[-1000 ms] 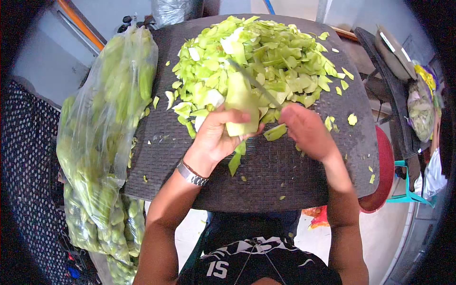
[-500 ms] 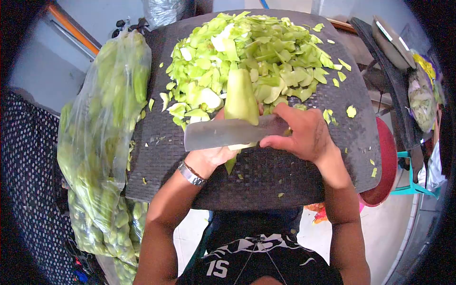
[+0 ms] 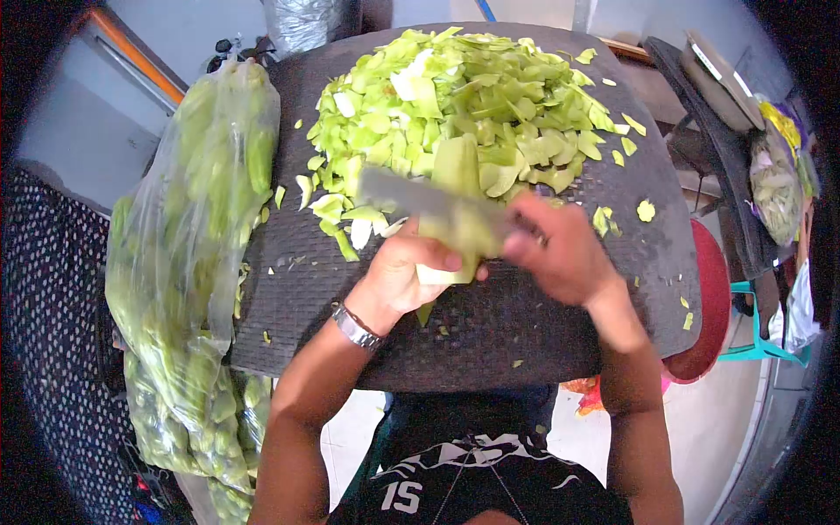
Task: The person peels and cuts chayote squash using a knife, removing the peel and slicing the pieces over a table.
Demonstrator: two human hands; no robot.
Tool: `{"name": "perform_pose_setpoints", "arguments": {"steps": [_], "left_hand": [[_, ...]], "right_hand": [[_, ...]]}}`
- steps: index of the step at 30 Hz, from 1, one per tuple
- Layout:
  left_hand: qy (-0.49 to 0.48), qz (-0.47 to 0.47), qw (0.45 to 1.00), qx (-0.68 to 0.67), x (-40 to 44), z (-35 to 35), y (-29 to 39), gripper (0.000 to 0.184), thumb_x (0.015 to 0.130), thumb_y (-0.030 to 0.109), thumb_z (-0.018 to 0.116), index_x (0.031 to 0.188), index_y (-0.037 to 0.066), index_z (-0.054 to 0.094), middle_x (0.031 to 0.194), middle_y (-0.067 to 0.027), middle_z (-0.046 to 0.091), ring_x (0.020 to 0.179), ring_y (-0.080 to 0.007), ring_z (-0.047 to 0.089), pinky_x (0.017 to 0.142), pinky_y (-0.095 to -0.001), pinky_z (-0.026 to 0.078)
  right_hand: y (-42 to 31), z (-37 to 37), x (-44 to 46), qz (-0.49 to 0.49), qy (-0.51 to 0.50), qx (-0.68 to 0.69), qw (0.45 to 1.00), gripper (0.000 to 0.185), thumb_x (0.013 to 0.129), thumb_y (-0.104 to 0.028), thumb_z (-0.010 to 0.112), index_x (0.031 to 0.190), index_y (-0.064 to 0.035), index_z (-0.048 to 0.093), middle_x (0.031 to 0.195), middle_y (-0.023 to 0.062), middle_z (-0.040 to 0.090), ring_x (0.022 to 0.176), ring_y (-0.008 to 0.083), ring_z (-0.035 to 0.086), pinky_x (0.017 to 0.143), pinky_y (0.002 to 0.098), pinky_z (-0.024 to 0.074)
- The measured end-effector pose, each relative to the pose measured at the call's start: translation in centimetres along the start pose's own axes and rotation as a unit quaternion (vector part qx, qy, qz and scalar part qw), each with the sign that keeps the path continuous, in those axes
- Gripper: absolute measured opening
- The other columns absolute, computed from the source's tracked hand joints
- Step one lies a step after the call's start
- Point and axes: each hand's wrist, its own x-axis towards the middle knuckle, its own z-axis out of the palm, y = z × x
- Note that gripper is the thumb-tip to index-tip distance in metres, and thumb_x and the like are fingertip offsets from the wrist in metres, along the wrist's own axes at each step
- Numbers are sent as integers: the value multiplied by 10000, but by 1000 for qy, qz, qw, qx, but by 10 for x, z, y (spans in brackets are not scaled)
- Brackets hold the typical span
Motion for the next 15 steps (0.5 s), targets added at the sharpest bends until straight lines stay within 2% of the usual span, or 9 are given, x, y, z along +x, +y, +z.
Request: {"name": "perform_pose_setpoints", "arguments": {"steps": [2, 3, 6, 9, 10, 12, 13, 15], "left_hand": [[36, 5, 991, -130, -3, -6, -7, 798, 866, 310, 769, 1514, 25, 400, 1409, -209, 552, 1294, -359, 561, 995, -563, 539], [36, 52, 998, 12, -3, -7, -10, 812, 933, 444, 702, 1548, 33, 368, 1464, -215, 524, 1301, -380, 569, 1026, -596, 517], [-1, 10, 1000, -18, -7, -4, -6, 701, 781, -1, 769, 1420, 11, 481, 1304, -183, 622, 1140, -351, 670, 973, -510, 582], [8, -31, 999, 37, -7, 4, -1, 678, 715, -41, 754, 1353, -21, 524, 1233, -179, 644, 1057, -340, 701, 917, -483, 606], [-1, -29, 998, 61, -3, 9, 0, 708, 658, -60, 729, 1333, -26, 519, 1186, -171, 636, 989, -317, 708, 868, -457, 616], [-66, 11, 997, 34, 2, 22, -4, 739, 636, -44, 743, 1336, -31, 505, 1158, -166, 626, 968, -300, 693, 825, -448, 617], [-43, 0, 998, 42, 2, 27, -3, 780, 615, -4, 751, 1351, -14, 493, 1168, -167, 611, 959, -299, 670, 802, -431, 601], [5, -16, 998, 63, 1, 32, 2, 863, 573, 75, 765, 1382, 19, 469, 1187, -170, 581, 941, -297, 624, 757, -397, 570]], "right_hand": [[-7, 8, -5, -32, -36, -50, 998, 545, 914, -579, 688, 1050, -53, 647, 744, 201, 676, 759, 423, 714, 657, 466, 548], [-5, 9, -4, -35, -33, -53, 997, 566, 882, -586, 718, 1078, -61, 639, 735, 197, 676, 752, 416, 716, 645, 474, 552], [-4, 3, -1, -26, -24, -92, 995, 564, 877, -595, 718, 1049, -64, 637, 737, 192, 681, 749, 412, 715, 654, 477, 557], [13, -2, 1, -45, 25, -108, 993, 569, 903, -598, 690, 1040, -50, 619, 743, 214, 669, 760, 428, 707, 643, 488, 544], [22, -6, 5, 3, 41, -117, 992, 571, 915, -600, 674, 1030, -44, 616, 747, 226, 663, 761, 440, 700, 635, 491, 536], [41, -21, 12, 97, 70, -135, 984, 579, 940, -604, 642, 1009, -30, 609, 754, 250, 650, 764, 464, 688, 619, 496, 520], [41, -31, 12, 141, 53, -106, 983, 575, 1000, -580, 570, 988, -7, 615, 800, 282, 640, 818, 481, 669, 660, 493, 507], [49, -35, 12, 195, 58, -72, 976, 569, 1024, -558, 540, 968, 3, 622, 823, 281, 642, 829, 463, 658, 703, 481, 503]]}}
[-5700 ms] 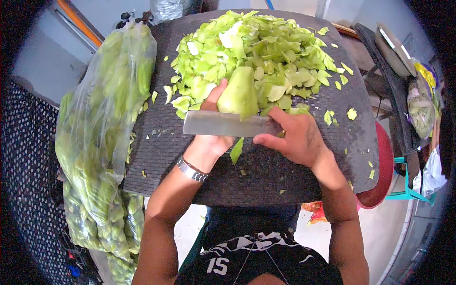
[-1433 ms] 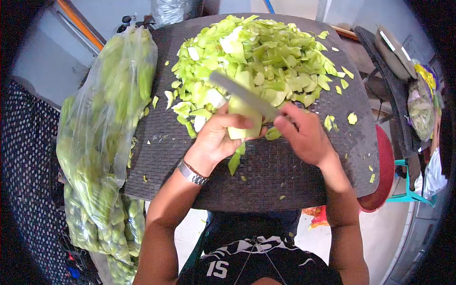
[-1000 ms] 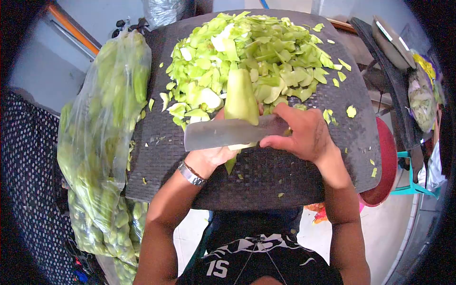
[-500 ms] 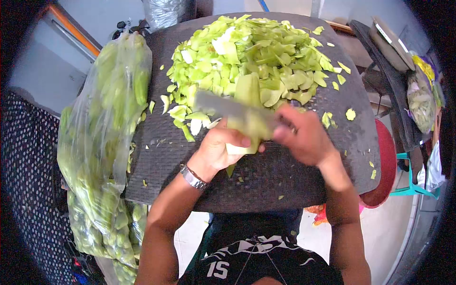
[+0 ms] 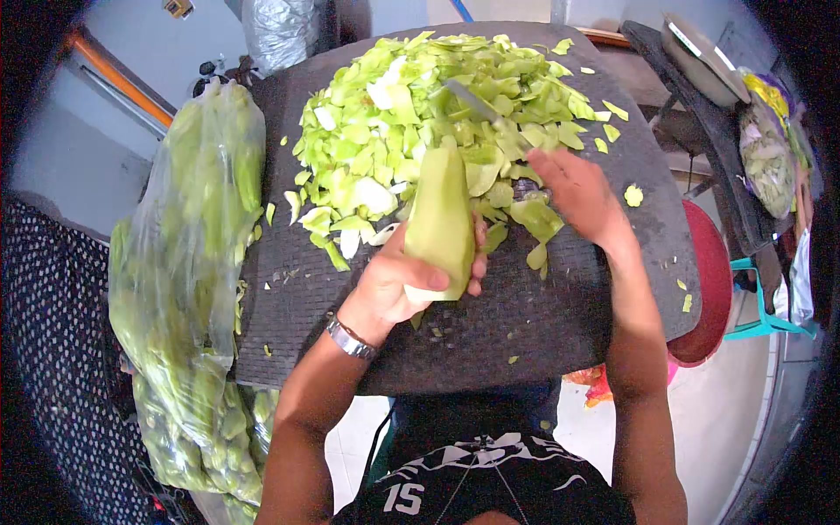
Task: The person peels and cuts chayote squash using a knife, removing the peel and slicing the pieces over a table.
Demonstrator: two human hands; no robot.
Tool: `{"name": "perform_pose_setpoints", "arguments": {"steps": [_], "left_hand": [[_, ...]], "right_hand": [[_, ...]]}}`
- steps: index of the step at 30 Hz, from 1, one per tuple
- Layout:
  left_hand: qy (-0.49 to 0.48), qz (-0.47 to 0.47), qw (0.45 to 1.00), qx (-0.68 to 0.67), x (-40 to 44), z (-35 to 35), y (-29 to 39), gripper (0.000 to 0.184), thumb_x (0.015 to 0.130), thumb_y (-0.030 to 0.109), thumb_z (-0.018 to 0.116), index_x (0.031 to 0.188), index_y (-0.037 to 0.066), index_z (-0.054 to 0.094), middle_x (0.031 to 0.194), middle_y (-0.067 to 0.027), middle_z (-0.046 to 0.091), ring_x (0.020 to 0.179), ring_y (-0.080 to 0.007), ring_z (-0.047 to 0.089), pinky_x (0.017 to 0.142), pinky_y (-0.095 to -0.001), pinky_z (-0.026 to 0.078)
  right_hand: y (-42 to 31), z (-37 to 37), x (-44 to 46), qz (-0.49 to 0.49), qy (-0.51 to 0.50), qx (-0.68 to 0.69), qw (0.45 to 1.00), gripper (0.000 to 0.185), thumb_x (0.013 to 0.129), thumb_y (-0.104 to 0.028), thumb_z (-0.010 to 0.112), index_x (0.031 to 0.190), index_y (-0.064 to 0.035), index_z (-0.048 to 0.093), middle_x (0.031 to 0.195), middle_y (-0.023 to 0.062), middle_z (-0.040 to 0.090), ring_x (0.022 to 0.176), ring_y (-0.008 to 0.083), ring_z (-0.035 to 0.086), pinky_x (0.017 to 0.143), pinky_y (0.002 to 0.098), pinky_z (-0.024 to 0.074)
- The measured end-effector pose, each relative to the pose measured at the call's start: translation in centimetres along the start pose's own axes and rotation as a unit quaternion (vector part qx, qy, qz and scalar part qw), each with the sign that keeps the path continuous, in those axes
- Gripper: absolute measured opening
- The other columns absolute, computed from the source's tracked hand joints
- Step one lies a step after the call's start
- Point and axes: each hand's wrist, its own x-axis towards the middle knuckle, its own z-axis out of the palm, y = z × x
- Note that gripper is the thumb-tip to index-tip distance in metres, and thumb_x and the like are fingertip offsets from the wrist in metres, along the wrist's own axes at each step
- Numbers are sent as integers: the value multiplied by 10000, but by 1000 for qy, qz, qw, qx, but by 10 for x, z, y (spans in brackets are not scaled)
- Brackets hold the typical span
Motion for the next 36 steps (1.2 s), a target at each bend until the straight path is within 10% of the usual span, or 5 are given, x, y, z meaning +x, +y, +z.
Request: {"name": "perform_pose_setpoints", "arguments": {"steps": [4, 16, 25, 32, 36], "left_hand": [[20, 20, 999, -19, 0, -11, 7, 684, 717, 5, 734, 1359, -7, 500, 1158, -152, 636, 993, -258, 675, 821, -357, 594], [92, 25, 983, 154, -3, -12, 3, 858, 727, 26, 842, 1472, 82, 420, 1240, -145, 622, 1019, -276, 701, 705, -405, 659], [-13, -25, 997, 74, -2, -6, 12, 742, 689, 28, 808, 1352, 19, 476, 1137, -139, 618, 893, -291, 712, 623, -417, 652], [112, -3, 993, 37, 6, -9, 10, 605, 995, 497, 581, 1373, 32, 496, 1175, -161, 636, 935, -315, 709, 591, -441, 661], [173, 29, 984, -31, 12, -19, 15, 625, 1045, 592, 441, 1372, 69, 544, 1167, -135, 674, 1001, -306, 709, 616, -418, 636]], "right_hand": [[-8, 18, -7, -124, 16, 85, 989, 518, 1049, -511, 501, 959, -8, 588, 716, 157, 509, 692, 315, 557, 664, 407, 466], [-45, 24, -37, -250, -62, -45, 965, 604, 873, -624, 704, 1025, -45, 622, 671, 195, 651, 686, 429, 690, 591, 509, 529], [-9, 8, -10, -76, 19, -87, 993, 514, 966, -525, 655, 1009, -17, 585, 691, 189, 624, 660, 399, 663, 581, 453, 472], [-2, -6, -8, 182, -185, 279, 924, 704, 1012, -717, 409, 938, -56, 638, 532, -1, 456, 359, 67, 377, 331, 269, 300], [-27, 26, -24, 21, -127, 224, 966, 558, 997, -577, 563, 1076, -30, 635, 666, 77, 613, 562, 266, 595, 525, 377, 487]]}}
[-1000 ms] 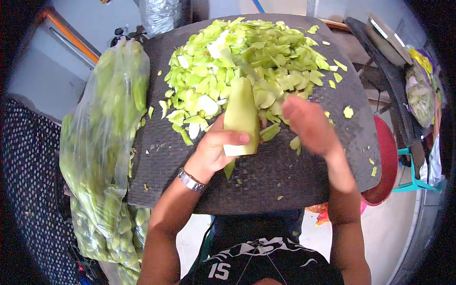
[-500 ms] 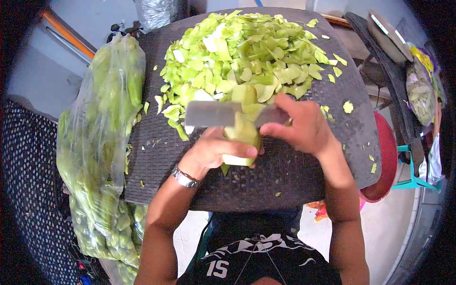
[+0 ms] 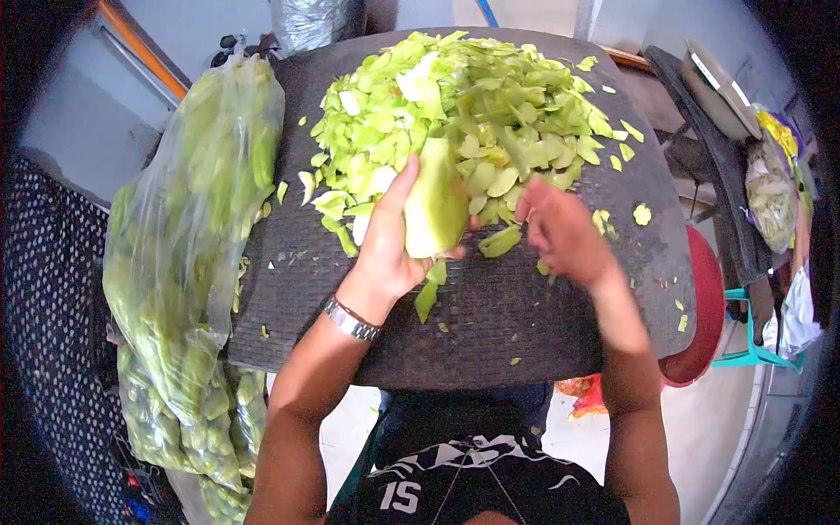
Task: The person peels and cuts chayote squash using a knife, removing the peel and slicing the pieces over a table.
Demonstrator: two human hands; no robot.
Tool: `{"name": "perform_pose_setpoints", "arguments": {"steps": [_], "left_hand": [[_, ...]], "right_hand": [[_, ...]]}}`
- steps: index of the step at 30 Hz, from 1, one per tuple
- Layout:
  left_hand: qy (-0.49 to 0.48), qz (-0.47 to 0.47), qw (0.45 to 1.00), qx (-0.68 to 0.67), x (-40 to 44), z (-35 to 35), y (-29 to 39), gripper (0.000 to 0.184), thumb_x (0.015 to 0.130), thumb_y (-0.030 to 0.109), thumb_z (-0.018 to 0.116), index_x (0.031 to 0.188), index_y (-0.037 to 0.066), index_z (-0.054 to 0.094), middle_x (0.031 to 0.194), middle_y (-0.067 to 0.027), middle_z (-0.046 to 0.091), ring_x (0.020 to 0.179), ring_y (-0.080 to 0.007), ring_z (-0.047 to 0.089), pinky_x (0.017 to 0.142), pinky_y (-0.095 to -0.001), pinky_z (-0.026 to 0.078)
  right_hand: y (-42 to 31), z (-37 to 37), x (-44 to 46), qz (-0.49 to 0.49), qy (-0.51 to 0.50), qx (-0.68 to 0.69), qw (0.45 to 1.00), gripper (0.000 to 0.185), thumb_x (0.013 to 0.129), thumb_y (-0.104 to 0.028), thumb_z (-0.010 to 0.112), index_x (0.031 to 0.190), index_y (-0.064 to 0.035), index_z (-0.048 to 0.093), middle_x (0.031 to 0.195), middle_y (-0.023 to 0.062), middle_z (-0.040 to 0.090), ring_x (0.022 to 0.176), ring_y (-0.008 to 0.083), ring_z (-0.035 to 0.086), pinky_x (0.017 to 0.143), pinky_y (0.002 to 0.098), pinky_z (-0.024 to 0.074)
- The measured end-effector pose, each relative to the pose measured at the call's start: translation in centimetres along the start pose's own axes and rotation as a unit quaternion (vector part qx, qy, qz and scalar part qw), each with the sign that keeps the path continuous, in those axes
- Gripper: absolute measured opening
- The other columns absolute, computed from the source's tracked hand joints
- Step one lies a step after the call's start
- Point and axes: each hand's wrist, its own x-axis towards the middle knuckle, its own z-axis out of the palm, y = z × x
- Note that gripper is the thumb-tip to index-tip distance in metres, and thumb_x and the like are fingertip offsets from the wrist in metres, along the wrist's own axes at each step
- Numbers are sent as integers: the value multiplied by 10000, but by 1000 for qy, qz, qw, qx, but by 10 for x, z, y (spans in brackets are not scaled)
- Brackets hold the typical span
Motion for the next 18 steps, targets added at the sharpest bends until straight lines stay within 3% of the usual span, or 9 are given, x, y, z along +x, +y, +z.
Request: {"name": "perform_pose_setpoints", "arguments": {"steps": [1, 3, 4, 7, 9, 12, 15, 18], "left_hand": [[13, 1, 1000, -25, 0, 0, 0, 617, 1039, 594, 454, 1369, 82, 557, 1170, -135, 680, 1004, -299, 709, 671, -418, 629], [40, 0, 996, -74, -2, 1, 0, 603, 1027, 599, 480, 1361, 109, 584, 1174, -133, 691, 1009, -285, 710, 782, -418, 614], [20, 7, 997, -78, -2, 4, 3, 584, 1017, 586, 503, 1338, 110, 607, 1132, -137, 704, 973, -268, 705, 874, -426, 577], [57, 52, 997, 28, 1, 2, 1, 575, 1012, 573, 506, 1334, 108, 610, 1091, -138, 712, 937, -279, 694, 830, -426, 573], [43, 43, 998, -19, 3, 1, -3, 550, 1006, 537, 521, 1328, 101, 610, 1079, -140, 711, 925, -278, 688, 826, -409, 567], [59, 38, 997, -26, 2, -1, -5, 535, 1001, 520, 536, 1314, 93, 613, 1075, -142, 709, 935, -277, 688, 828, -402, 567], [67, 46, 996, -33, -1, 8, -6, 521, 993, 505, 561, 1304, 91, 611, 1093, -127, 699, 960, -269, 681, 858, -400, 561], [61, 62, 996, -12, 5, -1, -8, 518, 983, 496, 591, 1308, 93, 604, 1129, -97, 681, 1009, -255, 670, 920, -402, 549]], "right_hand": [[-1, 20, -4, -156, 77, -164, 971, 508, 970, -501, 656, 1143, -24, 625, 761, 128, 702, 714, 398, 713, 658, 447, 567], [-18, 34, -20, -202, 5, -248, 947, 568, 932, -570, 676, 1103, -31, 623, 749, 171, 691, 713, 413, 712, 619, 487, 561], [-17, 42, -23, -213, 5, -276, 937, 587, 919, -596, 675, 1086, -36, 620, 737, 167, 687, 692, 404, 711, 604, 488, 559], [-13, 55, -27, -234, 11, -336, 912, 606, 880, -624, 697, 1029, -44, 601, 719, 160, 677, 659, 386, 704, 578, 482, 549], [-12, 57, -29, -233, 24, -348, 908, 578, 858, -577, 747, 985, -40, 575, 731, 162, 671, 679, 386, 697, 587, 465, 533], [-8, 57, -25, -255, 45, -371, 892, 664, 861, -709, 652, 1007, -63, 608, 685, 147, 674, 613, 368, 704, 535, 473, 553], [-13, 54, -28, -245, 32, -371, 895, 602, 850, -604, 739, 990, -42, 576, 707, 153, 665, 667, 378, 695, 587, 463, 537], [-13, 55, -27, -252, 20, -361, 898, 608, 844, -612, 740, 983, -43, 577, 704, 157, 664, 660, 376, 694, 582, 462, 535]]}}
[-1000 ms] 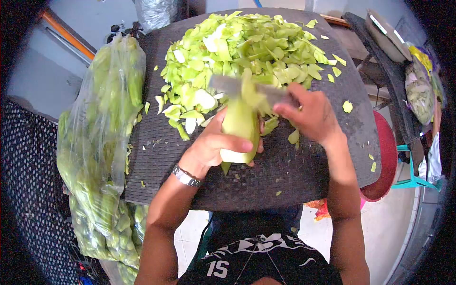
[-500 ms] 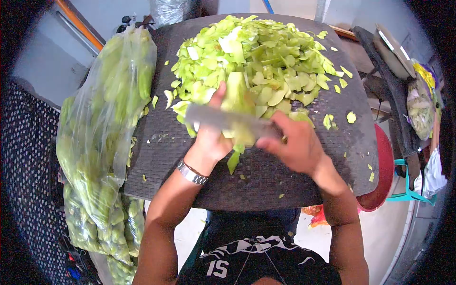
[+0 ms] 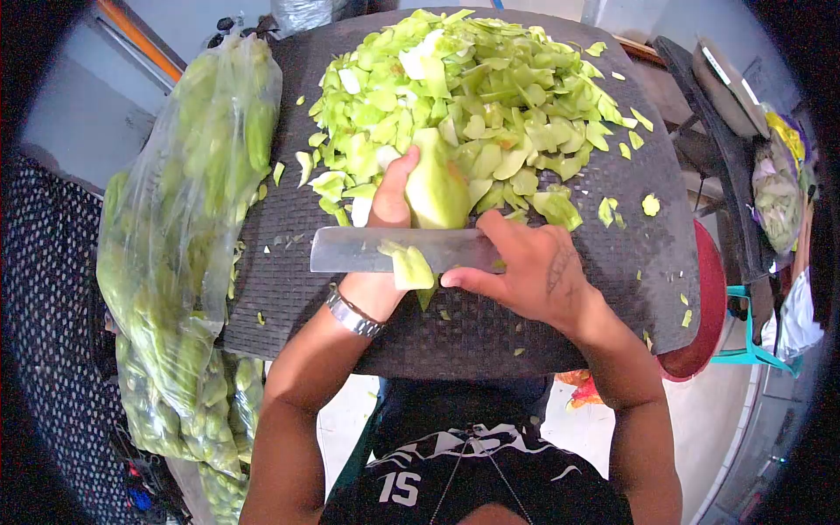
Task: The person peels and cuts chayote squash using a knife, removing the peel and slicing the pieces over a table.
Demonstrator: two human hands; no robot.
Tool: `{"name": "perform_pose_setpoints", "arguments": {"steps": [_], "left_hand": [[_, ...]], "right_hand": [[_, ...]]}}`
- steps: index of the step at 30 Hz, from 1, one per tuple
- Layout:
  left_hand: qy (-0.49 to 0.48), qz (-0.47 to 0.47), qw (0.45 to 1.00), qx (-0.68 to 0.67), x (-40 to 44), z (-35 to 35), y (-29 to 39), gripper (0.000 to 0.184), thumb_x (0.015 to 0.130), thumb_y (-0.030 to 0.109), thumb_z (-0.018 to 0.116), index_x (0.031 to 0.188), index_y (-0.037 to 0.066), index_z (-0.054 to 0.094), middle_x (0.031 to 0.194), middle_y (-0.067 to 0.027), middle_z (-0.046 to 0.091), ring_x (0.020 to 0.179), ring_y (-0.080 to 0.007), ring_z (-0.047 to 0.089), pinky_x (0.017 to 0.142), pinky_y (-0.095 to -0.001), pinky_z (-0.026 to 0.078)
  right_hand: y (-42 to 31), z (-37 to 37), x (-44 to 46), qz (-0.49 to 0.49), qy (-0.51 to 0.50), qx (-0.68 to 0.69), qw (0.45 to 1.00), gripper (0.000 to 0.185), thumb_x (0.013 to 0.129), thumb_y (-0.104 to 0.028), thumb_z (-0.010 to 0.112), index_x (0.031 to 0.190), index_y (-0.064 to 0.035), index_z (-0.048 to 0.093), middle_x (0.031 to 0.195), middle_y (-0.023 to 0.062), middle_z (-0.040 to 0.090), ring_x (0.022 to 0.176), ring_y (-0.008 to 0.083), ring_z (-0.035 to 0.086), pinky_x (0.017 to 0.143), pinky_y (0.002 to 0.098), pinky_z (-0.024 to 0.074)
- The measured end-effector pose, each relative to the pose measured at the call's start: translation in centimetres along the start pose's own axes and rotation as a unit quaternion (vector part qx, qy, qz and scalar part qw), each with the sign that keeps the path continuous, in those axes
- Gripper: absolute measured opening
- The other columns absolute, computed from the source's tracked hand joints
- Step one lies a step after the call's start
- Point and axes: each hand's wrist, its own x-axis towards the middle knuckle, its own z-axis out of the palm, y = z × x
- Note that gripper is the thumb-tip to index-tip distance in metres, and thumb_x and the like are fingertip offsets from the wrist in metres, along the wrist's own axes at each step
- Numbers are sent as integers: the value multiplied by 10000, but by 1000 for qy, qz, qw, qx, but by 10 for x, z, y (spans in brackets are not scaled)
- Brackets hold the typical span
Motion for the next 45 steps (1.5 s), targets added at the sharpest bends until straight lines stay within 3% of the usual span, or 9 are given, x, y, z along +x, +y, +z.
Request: {"name": "perform_pose_setpoints", "arguments": {"steps": [9, 21, 28, 33, 34, 37, 41, 44, 45], "left_hand": [[-11, -4, 1000, -28, -6, 10, 3, 503, 996, 478, 587, 1314, 89, 603, 1166, -102, 682, 1056, -254, 666, 982, -422, 528], [-108, -44, 993, -34, -5, -20, 26, 489, 981, 503, 596, 1275, 117, 651, 1161, -69, 718, 1045, -265, 690, 963, -450, 548], [-44, -33, 997, -63, -14, 7, -1, 466, 1023, 454, 560, 1300, 88, 641, 1166, -100, 730, 1020, -276, 705, 970, -424, 550], [-109, -55, 992, -41, -8, -9, 16, 493, 1039, 507, 488, 1288, 104, 623, 1084, -99, 729, 839, -266, 720, 595, -360, 578], [-152, -57, 986, -28, -8, -12, 22, 500, 1044, 522, 467, 1283, 111, 621, 1062, -98, 728, 793, -261, 720, 502, -341, 562], [-29, -50, 998, 17, -16, 12, 19, 537, 1045, 579, 411, 1268, 136, 618, 1019, -93, 722, 695, -247, 701, 342, -291, 442], [-74, -33, 996, 27, -6, -8, 14, 562, 1038, 599, 434, 1329, 144, 592, 1113, -130, 718, 829, -281, 725, 581, -377, 598], [-26, -103, 990, -94, -5, 1, 5, 582, 1034, 593, 461, 1383, 139, 571, 1207, -164, 698, 1032, -330, 706, 894, -486, 590], [-27, -82, 994, -67, -11, 7, 8, 638, 1020, 606, 486, 1423, 116, 547, 1277, -191, 670, 1188, -358, 646, 1089, -553, 465]], "right_hand": [[1, 1, 1, -10, 0, -19, 1000, 641, 872, -691, 651, 965, -60, 595, 701, 150, 682, 626, 365, 709, 554, 488, 562], [33, -36, 7, 118, -53, 13, 991, 608, 850, -663, 699, 1004, -78, 638, 805, 218, 705, 789, 436, 710, 667, 514, 550], [20, -25, 8, 44, 3, 4, 999, 551, 812, -551, 799, 1014, -67, 630, 770, 193, 685, 768, 418, 704, 648, 451, 541], [45, -30, 6, 92, 34, -26, 995, 585, 852, -643, 711, 1036, -89, 667, 784, 180, 708, 780, 404, 717, 666, 480, 563], [50, -40, 11, 191, 7, -28, 981, 551, 887, -596, 708, 1019, -63, 654, 739, 194, 680, 734, 410, 703, 625, 473, 530], [61, -53, 13, 234, 41, 31, 971, 537, 918, -568, 689, 999, -40, 633, 712, 209, 654, 699, 424, 682, 597, 468, 494], [46, -37, 9, 178, 65, 116, 975, 538, 927, -571, 680, 997, -40, 631, 716, 215, 655, 705, 425, 689, 612, 461, 503], [18, -17, 7, 75, 28, 99, 992, 569, 905, -614, 684, 992, -53, 640, 739, 221, 670, 775, 425, 714, 639, 477, 526], [12, -14, 7, 43, 15, 95, 994, 574, 904, -619, 682, 991, -54, 642, 744, 223, 672, 790, 427, 717, 643, 481, 529]]}}
